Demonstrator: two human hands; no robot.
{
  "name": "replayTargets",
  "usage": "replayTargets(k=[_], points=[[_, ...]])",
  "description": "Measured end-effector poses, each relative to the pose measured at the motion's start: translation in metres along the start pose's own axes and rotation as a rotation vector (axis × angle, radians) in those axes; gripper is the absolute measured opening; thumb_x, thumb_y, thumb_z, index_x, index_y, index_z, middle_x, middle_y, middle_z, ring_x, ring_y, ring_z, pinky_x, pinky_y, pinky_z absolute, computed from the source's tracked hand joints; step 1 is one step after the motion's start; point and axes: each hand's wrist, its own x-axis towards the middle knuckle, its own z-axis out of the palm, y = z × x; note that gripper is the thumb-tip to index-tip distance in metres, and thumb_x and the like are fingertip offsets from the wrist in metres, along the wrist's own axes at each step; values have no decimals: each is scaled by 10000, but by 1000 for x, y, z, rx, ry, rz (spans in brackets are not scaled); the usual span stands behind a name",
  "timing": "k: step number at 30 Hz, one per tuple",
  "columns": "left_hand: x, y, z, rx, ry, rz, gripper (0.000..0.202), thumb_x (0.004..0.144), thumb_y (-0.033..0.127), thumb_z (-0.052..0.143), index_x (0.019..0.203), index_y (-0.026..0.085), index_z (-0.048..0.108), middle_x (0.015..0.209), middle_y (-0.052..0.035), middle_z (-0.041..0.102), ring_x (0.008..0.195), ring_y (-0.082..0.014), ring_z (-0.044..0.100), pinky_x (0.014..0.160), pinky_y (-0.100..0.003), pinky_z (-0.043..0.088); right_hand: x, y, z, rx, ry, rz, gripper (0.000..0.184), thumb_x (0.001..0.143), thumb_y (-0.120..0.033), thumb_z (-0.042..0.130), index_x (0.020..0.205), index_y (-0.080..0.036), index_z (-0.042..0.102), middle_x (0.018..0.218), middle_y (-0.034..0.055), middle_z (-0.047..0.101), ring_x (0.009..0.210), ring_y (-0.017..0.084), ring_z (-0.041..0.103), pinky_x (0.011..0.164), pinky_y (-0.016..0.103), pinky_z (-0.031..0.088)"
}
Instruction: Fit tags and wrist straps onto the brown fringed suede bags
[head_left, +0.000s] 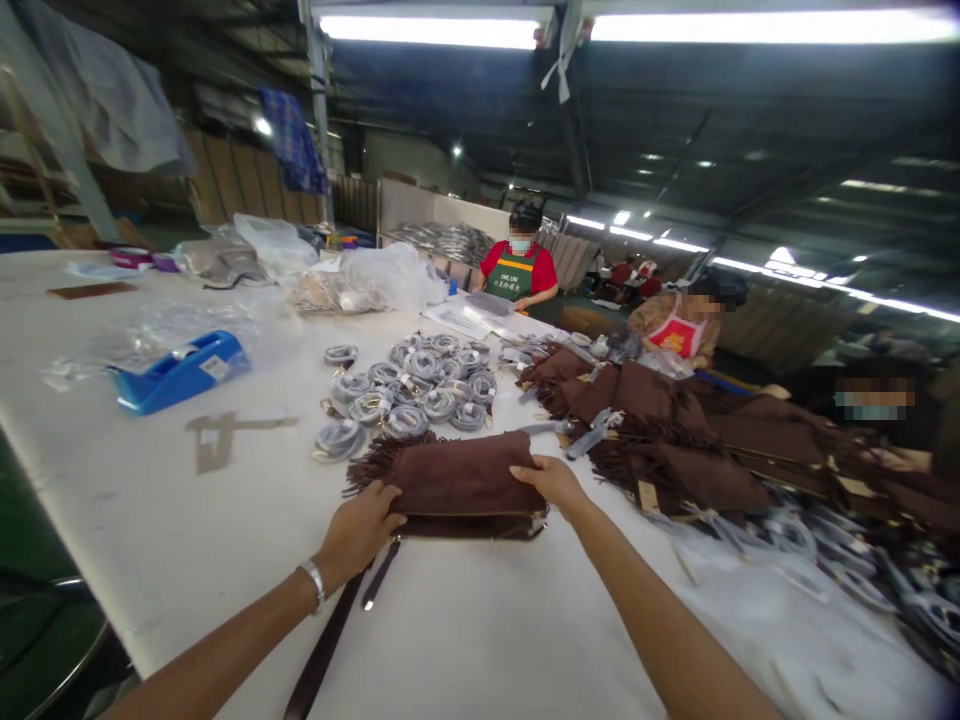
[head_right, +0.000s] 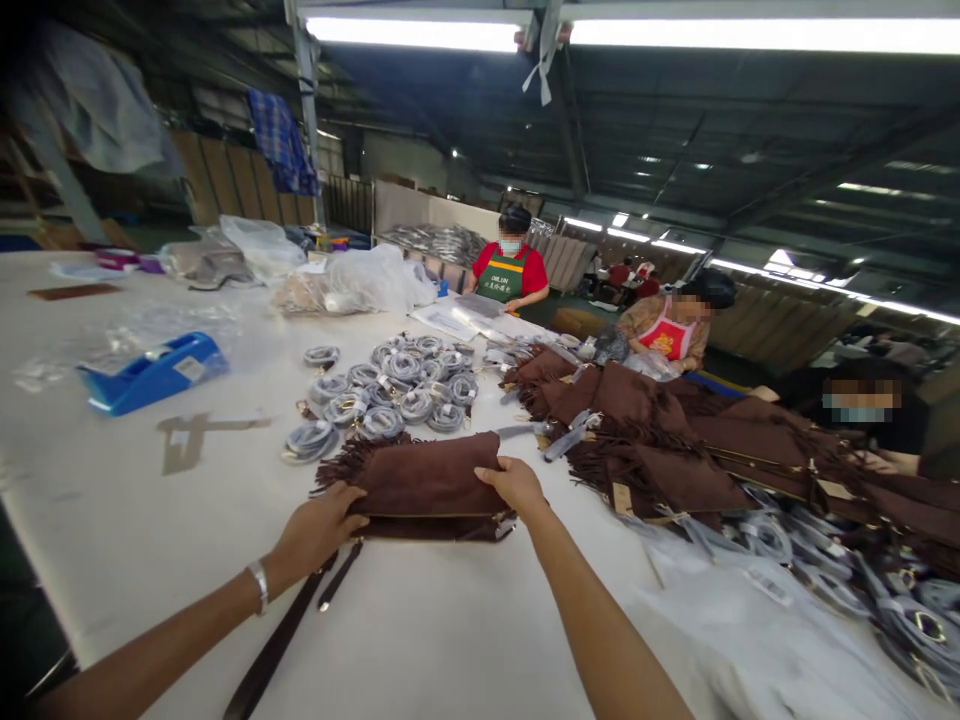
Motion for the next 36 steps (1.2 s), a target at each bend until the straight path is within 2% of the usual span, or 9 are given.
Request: replayTargets(k=[5,9,12,14,17,21,26,32,36], points=[[1,9,-45,-141,361,55,267,930,285,413,1128,211,578,1149,-85,567,1089,-264,522,977,-391,379,-55,-33,2,88,43,-7,360,611,-399,768,881,-166,716,772,42,739,712,212,682,629,287,538],[-35,49,-56,-929,721,-380,557,797,415,652,1273,196,464,1380,-118,422,1273,-299,394,1073,-450,328,-133,-28,30,300,115,-3,489,689,-456,708,1076,-163,646,970,69,724,839,224,681,654,287,550],[-81,83,-33,-1737,14,-378,517,855,526,549,1262,210,497,1296,-119,543,1185,-304,512,983,-478,437,-200,8,70,451,109,36,514,714,-462,696,1120,-161,603,1026,82,699,874,230,666,652,300,557],[-107,93,-8,-1924,-206,-407,500,825,445,635,1233,173,535,1222,-140,606,1111,-302,574,952,-453,472,-239,36,87,374,-40,92,483,694,-493,701,1030,-153,624,904,72,705,751,215,661,531,271,526],[-132,84,25,-1899,-314,-657,501,704,259,773,1149,117,591,1087,-161,676,999,-304,639,902,-428,512,-272,64,73,75,-274,104,365,710,-498,671,838,-156,662,667,26,662,595,174,618,469,233,461],[-142,70,32,-1822,-369,-675,446,694,237,768,1093,101,624,1033,-173,695,923,-300,668,871,-430,527,-267,70,18,-222,-12,-35,345,821,-511,553,886,-190,661,785,39,683,757,188,643,692,296,506],[-143,89,-15,-1767,-432,-323,472,664,187,774,1108,114,632,1071,-160,687,925,-295,662,882,-425,514,-242,55,28,223,-60,91,734,725,-491,709,1342,-208,428,1207,109,627,1074,238,612,914,386,490],[-132,108,-85,-1660,-467,-76,467,739,272,750,1164,133,615,1099,-132,681,968,-286,645,931,-411,482,-237,-5,61,625,-150,43,529,675,-369,780,1130,-156,613,1037,89,717,911,235,683,829,341,552],[-142,103,-98,-1763,-551,-132,529,863,552,536,1205,152,588,1060,-119,691,971,-261,646,881,-357,511,-232,-34,50,707,-28,19,522,678,-360,770,1125,-145,609,948,95,736,774,236,702,702,337,584]])
